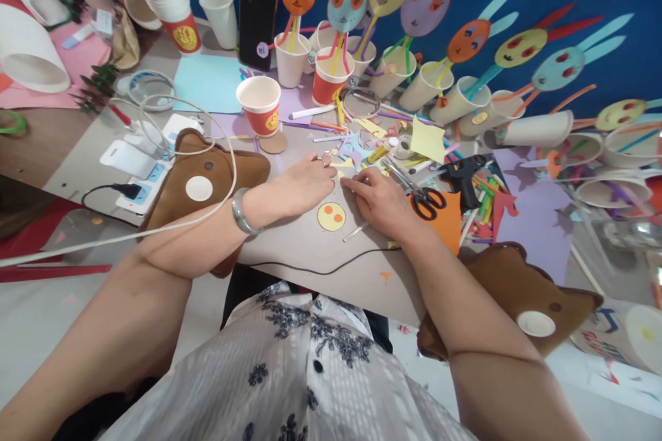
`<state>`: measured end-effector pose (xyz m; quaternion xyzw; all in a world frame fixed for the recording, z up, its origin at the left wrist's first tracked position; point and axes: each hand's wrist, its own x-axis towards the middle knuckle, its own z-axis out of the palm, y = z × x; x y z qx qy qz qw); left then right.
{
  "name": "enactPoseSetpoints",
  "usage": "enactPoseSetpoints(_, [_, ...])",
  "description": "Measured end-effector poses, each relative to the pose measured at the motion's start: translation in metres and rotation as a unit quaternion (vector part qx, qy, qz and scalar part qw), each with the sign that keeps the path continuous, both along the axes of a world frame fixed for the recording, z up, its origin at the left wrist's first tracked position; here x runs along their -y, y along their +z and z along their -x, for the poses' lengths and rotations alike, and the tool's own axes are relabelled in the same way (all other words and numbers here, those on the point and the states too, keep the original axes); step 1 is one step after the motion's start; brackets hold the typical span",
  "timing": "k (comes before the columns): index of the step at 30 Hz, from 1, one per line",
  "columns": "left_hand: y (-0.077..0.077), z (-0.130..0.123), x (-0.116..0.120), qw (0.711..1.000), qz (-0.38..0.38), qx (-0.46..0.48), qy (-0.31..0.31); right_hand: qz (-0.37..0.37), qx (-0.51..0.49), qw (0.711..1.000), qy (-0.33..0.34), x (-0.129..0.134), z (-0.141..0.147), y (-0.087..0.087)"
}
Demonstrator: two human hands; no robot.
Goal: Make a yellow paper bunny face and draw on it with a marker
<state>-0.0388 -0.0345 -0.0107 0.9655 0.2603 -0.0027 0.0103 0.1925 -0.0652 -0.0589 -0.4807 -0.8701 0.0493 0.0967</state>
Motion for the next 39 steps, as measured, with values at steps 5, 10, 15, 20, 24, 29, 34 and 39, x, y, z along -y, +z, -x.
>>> enactPoseSetpoints(5, [0.0,0.001,-0.003,1.0,0.018,0.012,0.005,-0.001,-0.021,1.0,0.009,0.003,0.005,-0.003])
enactPoseSetpoints(10, [0.002,0.0,-0.004,0.999,0.038,0.002,0.016,0.006,-0.053,0.999,0.008,0.006,0.008,-0.007])
enactPoseSetpoints(15, [-0.005,-0.008,-0.012,0.997,0.066,0.028,0.043,0.021,-0.084,0.996,-0.001,0.003,0.007,-0.013])
enactPoseSetpoints(20, [-0.007,-0.014,-0.017,0.987,0.072,0.061,0.128,0.032,-0.101,0.994,-0.007,0.001,0.006,-0.013])
enactPoseSetpoints(24, [0.009,-0.013,-0.022,0.989,0.054,0.052,0.13,0.025,-0.106,0.994,-0.001,0.001,0.006,-0.014])
enactPoseSetpoints(29, [0.02,-0.02,-0.041,0.994,0.064,0.034,0.083,0.007,-0.095,0.995,0.006,0.001,0.007,-0.013])
enactPoseSetpoints(34, [0.008,-0.023,-0.055,0.994,0.078,0.044,0.06,0.004,-0.1,0.995,0.015,0.002,0.006,-0.013])
enactPoseSetpoints(39, [0.01,-0.009,-0.059,0.993,0.089,0.076,-0.023,0.0,-0.122,0.993,0.01,0.002,0.006,-0.016])
